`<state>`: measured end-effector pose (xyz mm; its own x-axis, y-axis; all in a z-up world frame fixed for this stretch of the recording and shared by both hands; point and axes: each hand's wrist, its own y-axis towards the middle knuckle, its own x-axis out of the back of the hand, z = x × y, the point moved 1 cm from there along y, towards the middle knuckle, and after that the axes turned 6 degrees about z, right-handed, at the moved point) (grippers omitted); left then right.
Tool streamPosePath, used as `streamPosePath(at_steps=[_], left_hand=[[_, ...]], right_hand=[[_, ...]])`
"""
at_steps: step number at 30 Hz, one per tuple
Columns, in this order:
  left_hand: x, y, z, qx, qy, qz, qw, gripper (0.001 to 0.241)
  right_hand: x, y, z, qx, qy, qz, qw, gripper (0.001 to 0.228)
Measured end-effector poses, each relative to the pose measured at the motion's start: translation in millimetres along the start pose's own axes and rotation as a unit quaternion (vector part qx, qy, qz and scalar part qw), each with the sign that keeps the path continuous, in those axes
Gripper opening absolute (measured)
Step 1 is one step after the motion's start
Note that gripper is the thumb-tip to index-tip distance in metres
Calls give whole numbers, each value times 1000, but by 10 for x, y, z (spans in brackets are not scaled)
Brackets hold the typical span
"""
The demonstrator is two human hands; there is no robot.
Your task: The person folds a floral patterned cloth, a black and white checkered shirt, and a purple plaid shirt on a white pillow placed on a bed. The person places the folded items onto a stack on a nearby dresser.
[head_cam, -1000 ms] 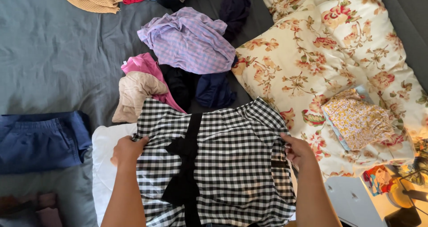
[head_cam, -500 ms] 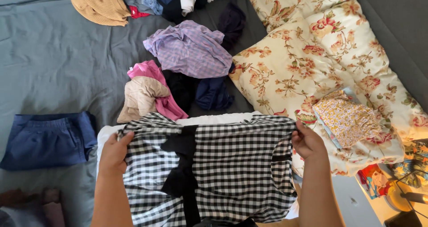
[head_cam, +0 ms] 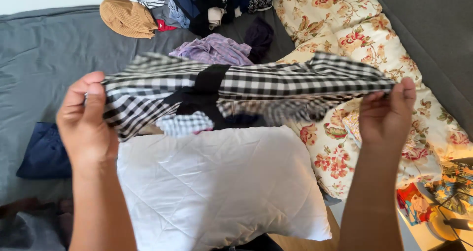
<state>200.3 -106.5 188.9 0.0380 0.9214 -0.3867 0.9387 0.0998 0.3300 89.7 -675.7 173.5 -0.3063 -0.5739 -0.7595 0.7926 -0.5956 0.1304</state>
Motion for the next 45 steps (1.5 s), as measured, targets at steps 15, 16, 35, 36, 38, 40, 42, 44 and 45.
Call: streamPosePath(at_steps=[15,16,35,36,38,40,42,44,45], left_hand=[[1768,-2626,1002,320,305,80,893,20],[1736,-2650,935,322,307,80,892,20],[348,-1451,1132,53,664,401,629,84],[302,-1423,1254,68,671,446,589,89],[284,-1386,1300,101,691,458,550,77],[312,-1326,1273,134,710,469,508,65],[405,-1260,1174,258,705,462,472,25],[456,-1126,919,284,708,487,427,24],[494,-1063,785,310,709,507,380,26]], right_hand=[[2423,-2042,-932,-218,-465,-213,831,35],[2542,-2079,-968,-220,-465,-213,830,35],[1224,-1703,-1549,-4,-795,177,580,66],[1252,-1627,-1540,-58,-805,158,568,71],[1446,-1573,-1552,-82,-815,150,553,69],[1507,-1528,-1514,-107,-825,141,537,68],[1437,-1507,-1420,-125,-831,125,528,45],[1604,-1432,-1319,-167,-793,120,574,37],[1685,-1393,-1285,-209,-750,117,617,32]])
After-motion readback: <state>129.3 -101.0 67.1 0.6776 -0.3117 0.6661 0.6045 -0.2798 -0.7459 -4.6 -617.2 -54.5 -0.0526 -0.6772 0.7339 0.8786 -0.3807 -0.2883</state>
